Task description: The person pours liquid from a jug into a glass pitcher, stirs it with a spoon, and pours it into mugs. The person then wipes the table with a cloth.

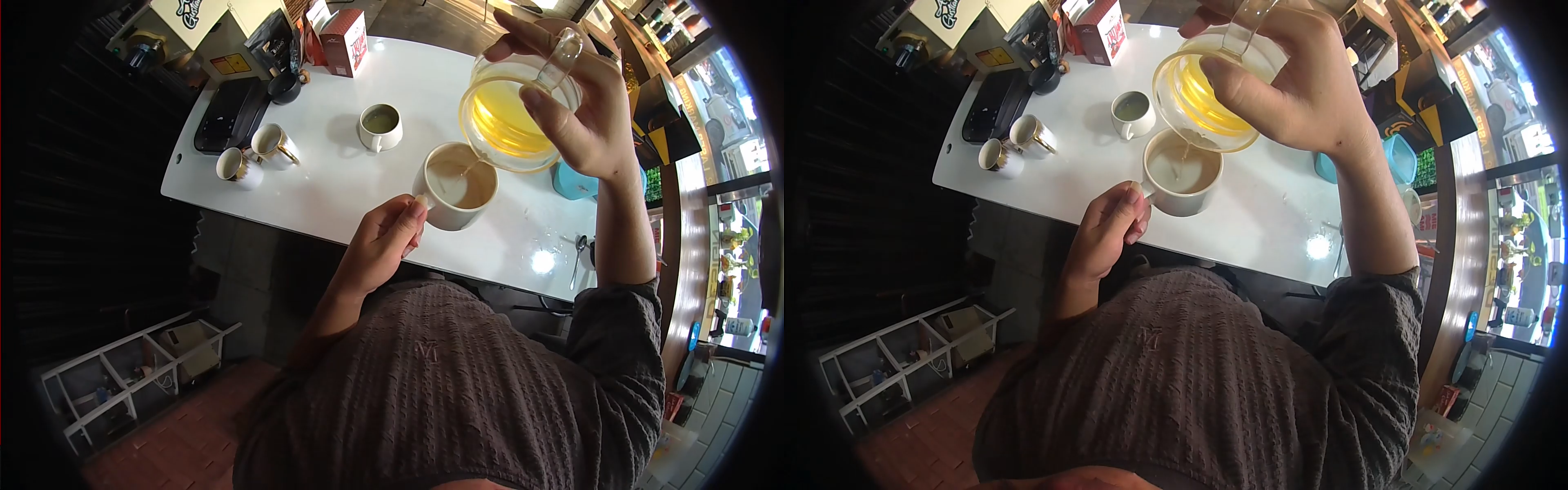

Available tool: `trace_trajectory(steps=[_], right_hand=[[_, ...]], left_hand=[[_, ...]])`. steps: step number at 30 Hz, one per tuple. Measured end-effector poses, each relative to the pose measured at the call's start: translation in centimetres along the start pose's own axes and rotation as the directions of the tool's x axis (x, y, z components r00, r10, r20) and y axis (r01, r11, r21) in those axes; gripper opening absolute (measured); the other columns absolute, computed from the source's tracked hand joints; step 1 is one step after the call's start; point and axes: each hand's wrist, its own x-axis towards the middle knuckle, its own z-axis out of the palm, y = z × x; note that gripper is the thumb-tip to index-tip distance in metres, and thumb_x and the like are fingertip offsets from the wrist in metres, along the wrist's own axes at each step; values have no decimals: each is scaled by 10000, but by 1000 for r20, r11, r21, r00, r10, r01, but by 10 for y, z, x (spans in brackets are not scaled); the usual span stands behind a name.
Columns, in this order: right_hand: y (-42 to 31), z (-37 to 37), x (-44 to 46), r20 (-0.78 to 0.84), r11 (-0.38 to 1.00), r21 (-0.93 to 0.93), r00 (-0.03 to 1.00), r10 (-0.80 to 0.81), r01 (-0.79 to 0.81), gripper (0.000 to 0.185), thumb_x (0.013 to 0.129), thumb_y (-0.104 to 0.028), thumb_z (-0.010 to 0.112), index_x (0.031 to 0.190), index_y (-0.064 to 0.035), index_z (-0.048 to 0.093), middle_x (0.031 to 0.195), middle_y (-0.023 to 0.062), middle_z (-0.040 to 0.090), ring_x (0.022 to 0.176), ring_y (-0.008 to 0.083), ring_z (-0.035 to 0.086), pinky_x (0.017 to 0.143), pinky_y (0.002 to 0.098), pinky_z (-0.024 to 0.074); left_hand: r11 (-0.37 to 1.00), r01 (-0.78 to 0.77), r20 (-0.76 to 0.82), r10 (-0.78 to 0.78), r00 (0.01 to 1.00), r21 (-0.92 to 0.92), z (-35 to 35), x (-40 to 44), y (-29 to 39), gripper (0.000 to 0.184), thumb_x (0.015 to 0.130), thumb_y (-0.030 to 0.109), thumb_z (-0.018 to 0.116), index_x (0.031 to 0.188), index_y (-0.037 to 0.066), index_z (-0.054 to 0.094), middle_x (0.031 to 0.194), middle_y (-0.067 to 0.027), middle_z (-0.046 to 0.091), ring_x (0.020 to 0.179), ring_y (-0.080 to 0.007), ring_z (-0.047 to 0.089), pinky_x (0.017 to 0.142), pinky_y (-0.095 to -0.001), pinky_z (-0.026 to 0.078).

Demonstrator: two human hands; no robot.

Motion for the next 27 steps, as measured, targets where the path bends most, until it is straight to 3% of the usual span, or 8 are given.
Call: trace_trajectory(steps=[1,3,7,13,16,19,25,27], right_hand=[[-1,0,1,23,1000,-1,1000,-8,8,529,733,-262,621,1133,84,607,925,115,693,894,242,615,873,376,443],[-7,6,-1,94,928,264,965,245,-261,531,780,-153,568,1239,111,523,1043,160,655,997,221,603,920,341,450],[7,3,6,26,997,72,1000,12,-13,518,726,-271,622,1094,93,623,920,117,694,893,241,618,863,365,451],[-10,6,14,-12,996,-9,996,85,-85,490,716,-266,625,1044,99,641,892,125,695,860,244,628,835,355,469],[5,3,13,57,996,75,997,-44,39,458,716,-262,625,1002,94,659,867,139,694,836,241,637,820,353,479],[-1,6,12,-2,996,78,999,46,-46,442,714,-268,622,972,88,671,852,152,691,830,239,643,818,348,484],[4,8,13,32,990,144,999,0,-4,479,706,-267,621,1005,106,654,859,152,694,824,239,641,808,342,487],[-9,7,16,-21,996,47,996,81,-80,513,702,-267,623,1037,121,637,860,148,696,812,239,640,800,344,487]], left_hand=[[1000,3,-7,-3,1000,4,0,0,1,320,1017,283,415,765,88,436,671,16,422,588,-56,360,527,-199,307],[1000,7,-10,-7,1000,-5,-1,1,1,317,1017,280,414,768,87,441,671,17,424,588,-56,363,527,-199,307],[1000,4,2,-4,1000,-11,-3,3,1,315,1017,274,412,766,87,440,669,18,424,584,-55,363,527,-199,307],[1000,21,-10,-21,1000,-20,-4,5,1,321,1018,266,411,750,90,429,668,20,411,576,-54,344,523,-198,293],[999,31,-21,-31,999,-20,-4,6,-1,321,1018,261,410,746,92,427,670,21,407,575,-54,337,522,-197,288],[1000,21,-18,-22,1000,-15,-4,6,-1,319,1018,262,410,749,90,427,673,22,407,576,-54,337,522,-198,288],[999,15,-21,-16,1000,-47,-3,7,-3,323,1015,296,417,764,93,430,674,27,403,578,-54,341,522,-198,287],[999,26,-34,-27,999,-47,-2,7,-2,326,1014,307,421,766,96,430,674,29,400,580,-53,343,522,-197,286]])
